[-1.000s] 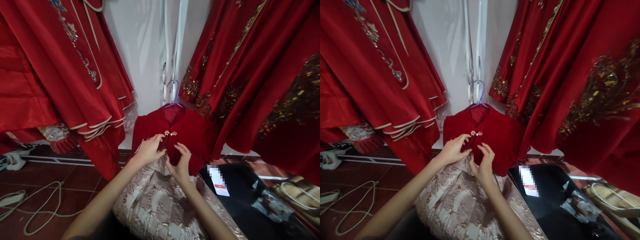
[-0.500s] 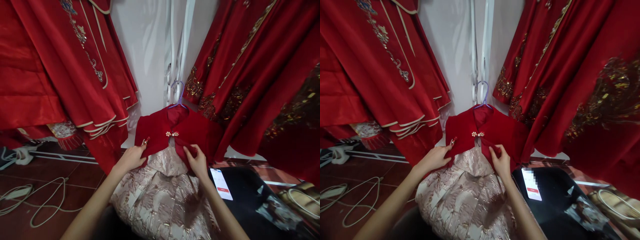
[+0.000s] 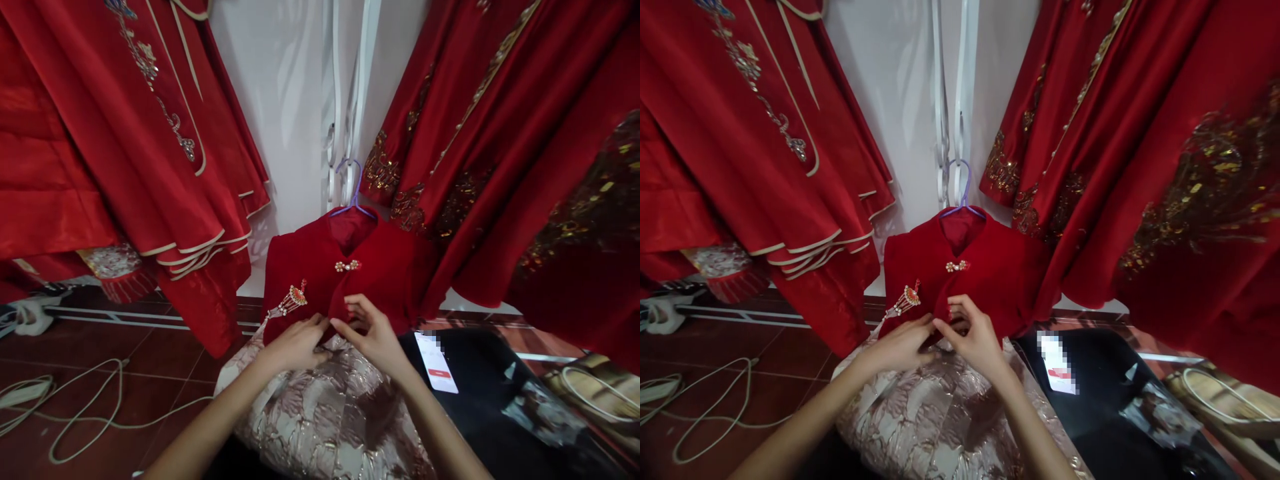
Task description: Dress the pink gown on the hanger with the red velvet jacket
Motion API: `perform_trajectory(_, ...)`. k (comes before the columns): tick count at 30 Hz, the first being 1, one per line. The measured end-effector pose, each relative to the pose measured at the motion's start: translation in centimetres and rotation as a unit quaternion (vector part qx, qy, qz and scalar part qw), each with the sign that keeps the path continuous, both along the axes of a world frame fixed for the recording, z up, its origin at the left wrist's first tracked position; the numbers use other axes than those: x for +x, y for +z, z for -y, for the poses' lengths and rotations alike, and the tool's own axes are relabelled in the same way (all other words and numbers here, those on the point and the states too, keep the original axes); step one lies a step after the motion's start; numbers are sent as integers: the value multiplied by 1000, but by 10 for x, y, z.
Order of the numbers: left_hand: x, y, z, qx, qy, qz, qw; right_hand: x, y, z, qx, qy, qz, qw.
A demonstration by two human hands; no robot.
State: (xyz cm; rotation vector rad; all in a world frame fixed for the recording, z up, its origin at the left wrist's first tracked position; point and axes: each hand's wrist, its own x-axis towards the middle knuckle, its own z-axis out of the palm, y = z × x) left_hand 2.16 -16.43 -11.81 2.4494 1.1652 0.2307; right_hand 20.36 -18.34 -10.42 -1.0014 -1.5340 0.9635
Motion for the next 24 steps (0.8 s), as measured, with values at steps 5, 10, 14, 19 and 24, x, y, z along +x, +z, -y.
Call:
perform_trajectory(5, -32, 18, -21, 7, 127, 162, 979, -8, -14, -6, 42, -67, 75, 994)
perform_trajectory(10, -34, 2, -40, 167, 293, 206, 919, -3, -8, -2, 26, -129, 23, 991)
perform_trajectory(14, -30, -15, -51, 183, 281, 229, 914, -3, -2, 0, -19, -90, -94, 991)
perform_trajectory(19, -30, -18, -60, 217, 295, 246, 897, -6, -1, -2, -59, -29, -149, 987)
perform_trajectory(24, -27, -15, -60, 162, 282, 303, 896, -15, -17, -9, -59, -36, -146, 987)
